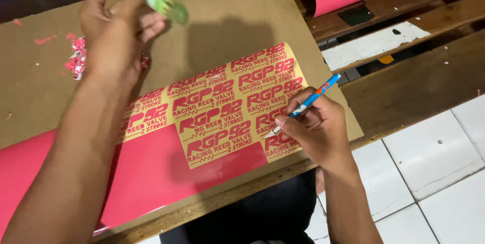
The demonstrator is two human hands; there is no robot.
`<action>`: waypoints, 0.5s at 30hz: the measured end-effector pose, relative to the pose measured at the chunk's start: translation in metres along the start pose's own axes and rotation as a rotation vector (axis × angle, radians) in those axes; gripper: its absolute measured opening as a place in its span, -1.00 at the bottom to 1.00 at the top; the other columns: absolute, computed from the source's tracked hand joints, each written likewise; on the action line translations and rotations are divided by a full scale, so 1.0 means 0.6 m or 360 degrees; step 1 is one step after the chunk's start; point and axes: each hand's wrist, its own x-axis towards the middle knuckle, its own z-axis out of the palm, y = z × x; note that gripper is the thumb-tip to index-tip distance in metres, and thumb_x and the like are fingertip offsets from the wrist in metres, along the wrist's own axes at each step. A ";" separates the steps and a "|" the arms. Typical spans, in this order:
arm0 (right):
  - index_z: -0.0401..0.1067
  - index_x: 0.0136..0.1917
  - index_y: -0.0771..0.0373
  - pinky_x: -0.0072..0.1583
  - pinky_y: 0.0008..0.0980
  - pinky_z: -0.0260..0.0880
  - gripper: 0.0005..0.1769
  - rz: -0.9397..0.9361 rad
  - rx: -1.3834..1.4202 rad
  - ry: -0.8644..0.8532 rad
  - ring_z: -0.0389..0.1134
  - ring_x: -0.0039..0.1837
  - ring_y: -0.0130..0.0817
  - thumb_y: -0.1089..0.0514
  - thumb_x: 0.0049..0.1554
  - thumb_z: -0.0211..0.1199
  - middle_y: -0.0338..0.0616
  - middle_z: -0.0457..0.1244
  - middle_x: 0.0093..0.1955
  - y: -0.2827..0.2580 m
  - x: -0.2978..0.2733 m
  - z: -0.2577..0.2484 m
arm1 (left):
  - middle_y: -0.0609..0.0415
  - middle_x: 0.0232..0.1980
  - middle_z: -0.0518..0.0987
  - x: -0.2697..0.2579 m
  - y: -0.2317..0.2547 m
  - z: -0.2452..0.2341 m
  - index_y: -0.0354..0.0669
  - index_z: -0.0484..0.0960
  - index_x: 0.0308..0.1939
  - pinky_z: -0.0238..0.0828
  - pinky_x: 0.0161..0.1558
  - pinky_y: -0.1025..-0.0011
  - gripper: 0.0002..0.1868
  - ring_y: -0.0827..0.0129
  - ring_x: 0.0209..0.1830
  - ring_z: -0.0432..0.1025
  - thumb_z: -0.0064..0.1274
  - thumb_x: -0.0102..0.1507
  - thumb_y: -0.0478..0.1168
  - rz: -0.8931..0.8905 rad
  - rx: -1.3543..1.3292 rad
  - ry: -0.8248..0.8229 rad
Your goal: The person uses a blue craft knife to carefully cut out individual red and yellow stickers from a larger sheet. The stickers feature the text 'RGP92' and 'RACING REED VALVE'. The person works on a wooden table, peeling away the cut sections as they progress.
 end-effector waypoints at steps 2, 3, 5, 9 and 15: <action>0.29 -0.23 0.30 -0.31 -0.58 0.49 -0.80 0.0018 0.0006 0.0021 0.31 -0.36 -0.49 0.38 -0.06 0.30 -0.16 0.21 -0.38 0.003 0.000 0.000 | 0.07 -0.35 0.62 0.021 0.000 -0.017 0.02 0.42 -0.31 0.56 -0.40 0.66 -0.85 0.51 -0.50 0.53 0.10 0.16 -0.17 -0.0085 -0.0141 -0.0030; 0.29 -0.23 0.30 -0.31 -0.59 0.48 -0.80 0.0026 0.0018 0.0031 0.29 -0.36 -0.51 0.38 -0.06 0.31 -0.18 0.19 -0.38 0.005 0.000 0.000 | 0.12 -0.35 0.63 0.032 0.002 -0.027 0.03 0.44 -0.36 0.53 -0.33 0.65 -0.87 0.51 -0.40 0.56 0.07 0.18 -0.11 -0.0157 -0.0281 -0.0049; 0.30 -0.23 0.31 -0.30 -0.61 0.47 -0.80 0.0029 0.0011 0.0023 0.31 -0.36 -0.51 0.39 -0.06 0.31 -0.17 0.21 -0.39 0.001 0.002 -0.001 | 0.10 -0.31 0.62 0.011 0.008 -0.012 0.04 0.44 -0.32 0.58 -0.37 0.66 -0.89 0.50 -0.46 0.56 0.07 0.19 -0.15 0.0007 -0.0066 -0.0061; 0.28 -0.26 0.30 -0.35 -0.59 0.46 -0.81 0.0061 -0.0077 0.0067 0.31 -0.43 -0.50 0.38 -0.05 0.29 -0.16 0.21 -0.45 -0.008 -0.002 0.004 | 0.00 -0.24 0.49 -0.004 -0.016 -0.018 -0.19 0.30 -0.13 0.58 -0.43 0.60 -0.84 0.49 -0.46 0.43 -0.01 0.34 -0.39 0.0885 0.0496 -0.0381; 0.27 -0.26 0.28 -0.38 -0.67 0.32 -0.80 0.0000 -0.0109 0.0073 0.25 -0.45 -0.54 0.37 -0.05 0.30 -0.22 0.16 -0.38 0.001 0.000 0.001 | -0.02 -0.12 0.54 -0.015 -0.038 -0.030 -0.18 0.26 0.03 0.31 -0.26 0.35 -0.59 0.33 -0.46 0.43 0.10 0.19 -0.42 0.1523 0.1468 -0.0513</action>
